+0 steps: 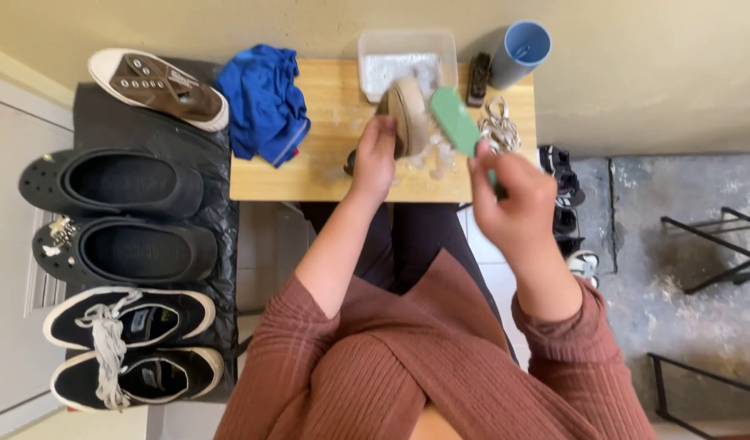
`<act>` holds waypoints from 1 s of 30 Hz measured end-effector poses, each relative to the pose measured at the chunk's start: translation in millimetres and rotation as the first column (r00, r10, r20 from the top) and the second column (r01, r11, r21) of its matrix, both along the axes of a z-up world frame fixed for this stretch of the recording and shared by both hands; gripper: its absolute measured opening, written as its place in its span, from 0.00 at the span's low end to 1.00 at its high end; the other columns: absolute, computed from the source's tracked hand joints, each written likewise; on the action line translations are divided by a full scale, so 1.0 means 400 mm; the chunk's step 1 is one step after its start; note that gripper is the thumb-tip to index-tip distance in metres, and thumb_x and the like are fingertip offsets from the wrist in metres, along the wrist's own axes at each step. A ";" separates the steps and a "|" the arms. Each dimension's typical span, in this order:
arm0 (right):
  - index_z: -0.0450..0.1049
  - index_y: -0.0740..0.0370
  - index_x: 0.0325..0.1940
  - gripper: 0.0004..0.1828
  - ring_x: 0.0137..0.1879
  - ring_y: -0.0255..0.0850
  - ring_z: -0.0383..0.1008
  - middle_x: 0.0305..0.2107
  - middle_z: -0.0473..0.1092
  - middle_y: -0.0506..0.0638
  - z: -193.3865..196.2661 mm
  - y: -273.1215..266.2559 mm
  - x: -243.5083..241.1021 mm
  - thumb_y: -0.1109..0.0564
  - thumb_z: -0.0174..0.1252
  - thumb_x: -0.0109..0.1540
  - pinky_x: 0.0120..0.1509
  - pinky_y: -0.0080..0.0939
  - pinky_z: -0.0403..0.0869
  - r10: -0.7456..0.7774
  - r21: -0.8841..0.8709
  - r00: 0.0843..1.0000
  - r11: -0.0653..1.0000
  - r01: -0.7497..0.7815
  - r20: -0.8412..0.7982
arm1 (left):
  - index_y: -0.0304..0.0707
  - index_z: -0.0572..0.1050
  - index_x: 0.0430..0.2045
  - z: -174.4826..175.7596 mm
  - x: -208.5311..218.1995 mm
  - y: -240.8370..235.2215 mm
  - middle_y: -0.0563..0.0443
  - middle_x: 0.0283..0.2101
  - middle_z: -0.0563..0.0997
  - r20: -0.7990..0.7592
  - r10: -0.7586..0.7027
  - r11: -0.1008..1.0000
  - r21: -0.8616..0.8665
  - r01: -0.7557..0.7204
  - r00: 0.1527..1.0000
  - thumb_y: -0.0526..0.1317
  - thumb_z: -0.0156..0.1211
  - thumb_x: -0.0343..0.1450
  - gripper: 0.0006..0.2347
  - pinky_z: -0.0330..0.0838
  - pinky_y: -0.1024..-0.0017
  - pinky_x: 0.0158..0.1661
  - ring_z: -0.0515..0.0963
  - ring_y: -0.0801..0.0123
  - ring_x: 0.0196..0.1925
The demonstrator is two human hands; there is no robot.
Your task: The person scrubs the sole and sides of a brown canvas sneaker using a green brush and soapy water from a container. They repeatedly dip the brush into the soapy water and continue scrubbing different areas of the shoe.
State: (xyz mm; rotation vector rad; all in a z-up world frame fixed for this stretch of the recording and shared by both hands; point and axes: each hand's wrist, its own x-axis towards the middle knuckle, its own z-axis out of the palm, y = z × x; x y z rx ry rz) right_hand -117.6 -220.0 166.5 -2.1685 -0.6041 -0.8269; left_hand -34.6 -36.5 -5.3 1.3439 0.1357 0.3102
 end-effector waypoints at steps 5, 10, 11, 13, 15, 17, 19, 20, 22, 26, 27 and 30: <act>0.79 0.69 0.38 0.03 0.26 0.59 0.74 0.20 0.69 0.60 -0.033 -0.009 0.030 0.70 0.64 0.66 0.31 0.45 0.69 0.032 0.119 0.999 0.992 -0.030 -0.019 | 0.44 0.75 0.30 0.107 -0.014 0.005 0.64 0.26 0.72 0.065 -0.083 0.931 -0.350 0.100 0.994 0.44 0.63 0.74 0.07 0.69 0.82 0.37 0.73 0.82 0.32; 0.80 0.62 0.37 0.01 0.24 0.52 0.73 0.20 0.68 0.53 -0.047 0.083 0.038 0.64 0.66 0.62 0.26 0.45 0.70 -0.116 -0.167 0.982 0.976 0.141 0.152 | 0.41 0.72 0.27 0.080 -0.008 -0.019 0.62 0.21 0.69 0.134 -0.144 0.901 -0.391 0.185 0.981 0.36 0.64 0.73 0.07 0.70 0.85 0.30 0.75 0.83 0.26; 0.81 0.60 0.40 0.04 0.23 0.51 0.72 0.21 0.65 0.51 -0.046 0.089 0.058 0.62 0.66 0.62 0.26 0.45 0.70 -0.151 -0.238 0.958 0.948 0.210 0.245 | 0.41 0.72 0.27 0.080 -0.018 -0.026 0.63 0.22 0.69 0.135 -0.166 0.913 -0.353 0.204 0.977 0.35 0.64 0.73 0.06 0.70 0.84 0.29 0.74 0.84 0.26; 0.81 0.58 0.43 0.07 0.23 0.50 0.71 0.21 0.63 0.50 -0.037 0.098 0.079 0.59 0.66 0.61 0.26 0.46 0.70 -0.182 -0.303 0.926 0.909 0.287 0.331 | 0.41 0.72 0.27 0.090 -0.030 -0.028 0.63 0.22 0.70 0.129 -0.197 0.920 -0.317 0.229 0.972 0.34 0.63 0.72 0.06 0.69 0.84 0.29 0.74 0.84 0.26; 0.80 0.56 0.39 0.03 0.23 0.49 0.72 0.20 0.63 0.48 -0.011 0.116 0.094 0.61 0.65 0.61 0.25 0.44 0.69 -0.182 -0.314 0.931 0.906 0.284 0.316 | 0.41 0.73 0.29 0.121 -0.020 -0.005 0.60 0.22 0.71 0.132 -0.119 0.920 -0.357 0.160 0.984 0.35 0.59 0.74 0.04 0.71 0.82 0.30 0.75 0.82 0.26; 0.80 0.57 0.42 0.05 0.23 0.48 0.72 0.21 0.63 0.48 -0.080 0.109 0.046 0.60 0.64 0.61 0.26 0.42 0.70 -0.170 -0.322 0.940 0.908 0.266 0.297 | 0.42 0.72 0.28 0.084 0.008 0.018 0.61 0.23 0.70 0.113 -0.054 0.920 -0.381 0.094 0.992 0.36 0.59 0.74 0.05 0.68 0.83 0.30 0.72 0.83 0.26; 0.80 0.58 0.44 0.08 0.22 0.47 0.72 0.21 0.63 0.48 -0.107 0.111 0.038 0.59 0.64 0.61 0.26 0.39 0.71 -0.147 -0.334 0.947 0.911 0.242 0.285 | 0.43 0.71 0.28 0.110 0.004 0.030 0.62 0.23 0.68 0.101 0.021 0.912 -0.409 0.022 0.995 0.37 0.58 0.75 0.06 0.66 0.83 0.30 0.70 0.84 0.26; 0.80 0.58 0.45 0.09 0.22 0.47 0.72 0.21 0.64 0.48 -0.099 0.113 0.054 0.59 0.64 0.61 0.27 0.40 0.71 -0.163 -0.318 0.936 0.910 0.265 0.312 | 0.43 0.71 0.27 0.152 -0.012 0.026 0.61 0.23 0.68 0.097 0.006 0.918 -0.395 0.033 0.995 0.37 0.59 0.74 0.06 0.67 0.82 0.29 0.70 0.83 0.26; 0.81 0.57 0.46 0.10 0.23 0.47 0.71 0.22 0.64 0.48 -0.077 0.122 0.083 0.59 0.64 0.60 0.27 0.41 0.71 -0.188 -0.307 0.932 0.908 0.284 0.309 | 0.43 0.71 0.27 0.171 -0.046 0.012 0.61 0.22 0.68 0.062 -0.017 0.924 -0.379 0.039 0.998 0.36 0.59 0.74 0.06 0.68 0.81 0.29 0.71 0.82 0.25; 0.80 0.56 0.48 0.11 0.22 0.48 0.70 0.22 0.62 0.48 -0.074 0.117 0.082 0.58 0.64 0.61 0.25 0.44 0.70 -0.169 -0.306 0.921 0.909 0.283 0.351 | 0.41 0.72 0.27 0.149 -0.062 -0.003 0.62 0.22 0.67 0.044 -0.055 0.948 -0.311 0.066 0.997 0.34 0.59 0.73 0.05 0.68 0.83 0.30 0.70 0.84 0.26; 0.79 0.58 0.50 0.13 0.23 0.52 0.71 0.23 0.63 0.51 -0.085 0.113 0.064 0.59 0.64 0.61 0.26 0.47 0.71 -0.144 -0.305 0.939 0.921 0.242 0.312 | 0.41 0.72 0.28 0.162 -0.058 0.006 0.60 0.23 0.69 0.037 -0.021 0.940 -0.338 0.032 0.999 0.35 0.58 0.74 0.04 0.70 0.81 0.31 0.70 0.83 0.26; 0.80 0.55 0.45 0.09 0.22 0.46 0.71 0.22 0.62 0.45 -0.137 0.116 0.030 0.59 0.63 0.60 0.28 0.35 0.72 -0.123 -0.242 0.955 0.951 0.190 0.269 | 0.41 0.70 0.27 0.100 -0.014 0.029 0.59 0.21 0.66 0.073 0.024 0.931 -0.365 0.004 0.997 0.33 0.56 0.74 0.06 0.65 0.83 0.26 0.69 0.81 0.22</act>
